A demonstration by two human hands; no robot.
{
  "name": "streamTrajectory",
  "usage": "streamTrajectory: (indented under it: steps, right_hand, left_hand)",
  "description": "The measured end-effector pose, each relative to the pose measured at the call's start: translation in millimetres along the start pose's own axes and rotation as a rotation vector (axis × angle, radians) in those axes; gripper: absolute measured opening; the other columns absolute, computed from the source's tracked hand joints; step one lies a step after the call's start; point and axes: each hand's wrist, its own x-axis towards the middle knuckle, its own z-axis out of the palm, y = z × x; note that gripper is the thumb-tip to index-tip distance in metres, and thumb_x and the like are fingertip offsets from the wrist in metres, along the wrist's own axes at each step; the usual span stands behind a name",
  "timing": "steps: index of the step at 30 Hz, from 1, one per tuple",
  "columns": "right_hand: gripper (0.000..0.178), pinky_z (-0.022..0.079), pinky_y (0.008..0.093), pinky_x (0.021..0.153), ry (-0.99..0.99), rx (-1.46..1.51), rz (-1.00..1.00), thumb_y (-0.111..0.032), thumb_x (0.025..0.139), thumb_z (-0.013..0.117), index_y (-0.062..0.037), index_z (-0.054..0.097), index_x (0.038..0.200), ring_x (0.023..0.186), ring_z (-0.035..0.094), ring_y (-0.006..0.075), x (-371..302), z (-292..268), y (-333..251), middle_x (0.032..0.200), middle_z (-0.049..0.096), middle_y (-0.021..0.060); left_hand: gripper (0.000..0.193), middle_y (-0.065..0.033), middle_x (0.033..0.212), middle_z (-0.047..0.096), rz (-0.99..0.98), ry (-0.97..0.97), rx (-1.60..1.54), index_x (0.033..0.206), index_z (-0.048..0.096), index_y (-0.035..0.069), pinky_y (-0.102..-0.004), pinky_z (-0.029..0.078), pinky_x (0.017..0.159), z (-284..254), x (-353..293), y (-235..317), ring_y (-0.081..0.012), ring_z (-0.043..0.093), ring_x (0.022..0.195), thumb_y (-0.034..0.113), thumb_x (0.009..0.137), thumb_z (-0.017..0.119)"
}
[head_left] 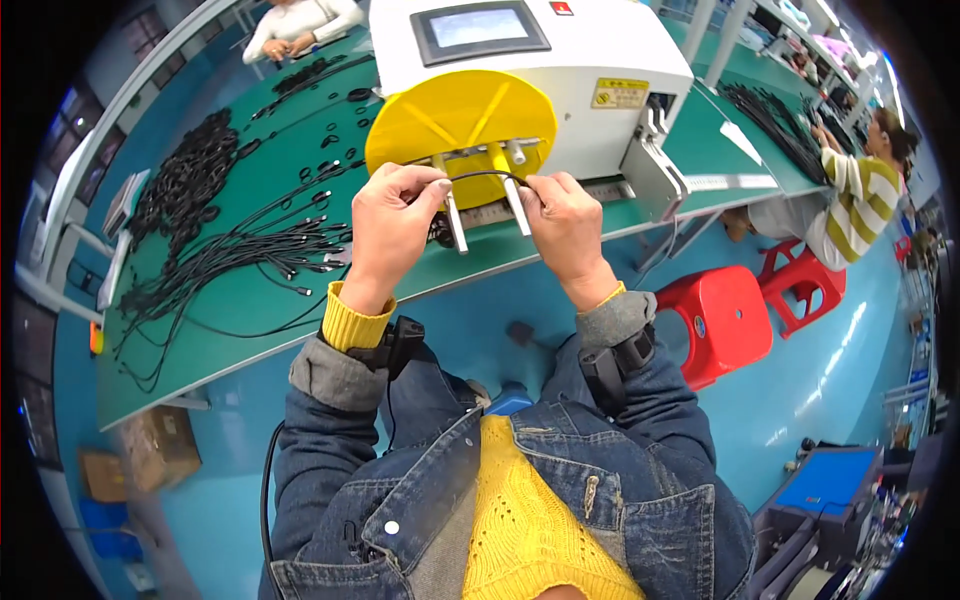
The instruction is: Wind electrical cables onto a spooling and tying machine at a production workstation.
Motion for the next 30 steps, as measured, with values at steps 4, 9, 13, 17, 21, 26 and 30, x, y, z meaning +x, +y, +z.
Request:
streamTrajectory:
  steps: [4, 9, 13, 17, 21, 26, 30]
  right_hand:
    - [0.009, 0.044, 0.0364, 0.050, 0.048, -0.062, 0.051, -0.012, 0.074, 0.064, -0.0042, 0.060, 0.073, 0.058, 0.056, 0.0304, 6.6, 33.3, 17.8, 0.065, 0.056, 0.0128]
    - [0.012, 0.043, 0.0376, 0.050, 0.099, 0.023, 0.152, -0.014, 0.075, 0.063, -0.0034, 0.060, 0.072, 0.056, 0.055, 0.0319, 9.4, 39.1, 27.8, 0.061, 0.056, 0.0153]
    - [0.014, 0.043, 0.0376, 0.051, 0.059, 0.169, 0.185, -0.016, 0.077, 0.062, -0.0020, 0.060, 0.073, 0.057, 0.057, 0.0322, -5.8, 29.0, 30.2, 0.062, 0.057, 0.0158]
    - [0.017, 0.045, 0.0362, 0.052, -0.217, 0.086, 0.208, -0.018, 0.079, 0.061, -0.0023, 0.060, 0.074, 0.055, 0.058, 0.0301, -48.2, 27.1, 10.9, 0.061, 0.058, 0.0153]
    - [0.012, 0.045, 0.0306, 0.053, -0.472, 0.379, 0.122, -0.010, 0.079, 0.060, 0.0018, 0.061, 0.076, 0.053, 0.057, 0.0209, -71.6, -11.7, -26.4, 0.061, 0.060, 0.0121]
    - [0.028, 0.046, 0.0249, 0.061, -0.914, 0.717, -0.510, 0.006, 0.069, 0.058, 0.0019, 0.061, 0.096, 0.065, 0.059, 0.0138, 11.1, -75.8, -206.4, 0.079, 0.064, 0.0097]
    - [0.043, 0.046, 0.0378, 0.069, -0.962, 1.144, -0.990, -0.019, 0.067, 0.069, -0.0135, 0.056, 0.108, 0.079, 0.054, 0.0290, 5.9, -85.8, -311.0, 0.082, 0.057, 0.0093]
  left_hand:
    - [0.009, -0.0053, 0.065, 0.055, -0.052, 0.030, -0.102, 0.080, 0.066, 0.002, -0.0244, 0.042, 0.053, 13.7, 4.7, -22.0, -0.0118, 0.052, 0.057, 0.008, 0.073, 0.065]
    - [0.011, -0.0057, 0.065, 0.058, -0.115, 0.073, -0.111, 0.081, 0.067, 0.001, -0.0231, 0.043, 0.055, 25.6, 9.0, -23.3, -0.0105, 0.053, 0.059, 0.009, 0.073, 0.065]
    - [0.014, -0.0095, 0.071, 0.064, -0.152, 0.038, -0.251, 0.085, 0.067, 0.003, -0.0248, 0.047, 0.059, 22.8, 12.8, -30.4, -0.0143, 0.060, 0.064, 0.012, 0.074, 0.064]
    - [0.019, -0.0112, 0.073, 0.064, -0.014, -0.024, -0.024, 0.092, 0.067, 0.005, -0.0262, 0.047, 0.059, -4.1, 5.2, -42.0, -0.0133, 0.059, 0.064, 0.014, 0.078, 0.058]
    - [0.023, -0.0147, 0.087, 0.064, 0.067, -0.116, 0.082, 0.094, 0.067, 0.011, -0.0340, 0.048, 0.073, -4.9, 6.7, -24.7, -0.0279, 0.062, 0.082, 0.015, 0.075, 0.055]
    - [0.027, -0.0123, 0.089, 0.064, 0.040, -0.041, 0.125, 0.094, 0.068, 0.015, -0.0358, 0.048, 0.078, -3.2, -1.0, -36.6, -0.0298, 0.061, 0.084, 0.013, 0.071, 0.055]
    - [0.027, -0.0137, 0.095, 0.063, 0.177, -0.170, 0.137, 0.098, 0.065, 0.009, -0.0348, 0.046, 0.079, 9.9, 22.4, -15.5, -0.0290, 0.060, 0.089, 0.011, 0.075, 0.053]
